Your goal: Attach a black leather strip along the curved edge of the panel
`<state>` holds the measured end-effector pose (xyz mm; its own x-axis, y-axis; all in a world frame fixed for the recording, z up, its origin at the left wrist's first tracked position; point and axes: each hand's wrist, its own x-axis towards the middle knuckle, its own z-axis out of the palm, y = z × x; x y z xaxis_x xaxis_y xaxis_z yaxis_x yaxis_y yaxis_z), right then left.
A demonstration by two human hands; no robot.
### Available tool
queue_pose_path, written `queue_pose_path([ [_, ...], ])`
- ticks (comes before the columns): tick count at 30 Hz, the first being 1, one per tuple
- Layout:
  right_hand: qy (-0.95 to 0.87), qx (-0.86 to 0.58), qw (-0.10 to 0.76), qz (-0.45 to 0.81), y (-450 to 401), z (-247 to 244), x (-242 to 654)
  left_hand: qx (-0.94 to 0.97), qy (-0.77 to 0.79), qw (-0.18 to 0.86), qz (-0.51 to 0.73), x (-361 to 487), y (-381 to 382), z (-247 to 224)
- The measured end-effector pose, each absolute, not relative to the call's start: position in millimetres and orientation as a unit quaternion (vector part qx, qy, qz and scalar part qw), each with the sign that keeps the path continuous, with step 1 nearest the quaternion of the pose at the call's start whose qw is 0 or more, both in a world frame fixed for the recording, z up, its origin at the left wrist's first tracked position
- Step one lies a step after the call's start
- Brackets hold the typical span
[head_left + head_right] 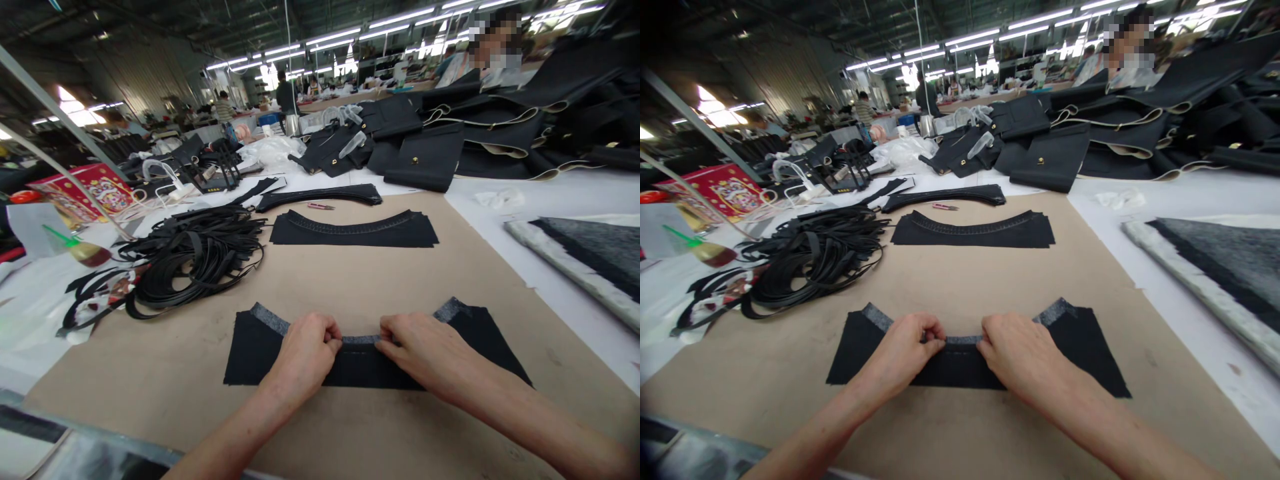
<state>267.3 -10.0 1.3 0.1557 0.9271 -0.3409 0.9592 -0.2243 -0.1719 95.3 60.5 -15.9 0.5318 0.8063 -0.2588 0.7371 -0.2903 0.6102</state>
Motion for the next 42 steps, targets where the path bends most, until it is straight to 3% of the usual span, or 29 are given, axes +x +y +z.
queue_pose_path([
  [33,0.645,0.742,0.044,-0.178,-10.7,-3.5,270.8,0.785,0.467,0.405,0.048,90.4,65.8,-23.3],
  [42,0.644,0.745,0.049,-0.167,-10.0,-3.4,267.8,0.789,0.486,0.372,0.056,94.7,60.8,-21.2],
])
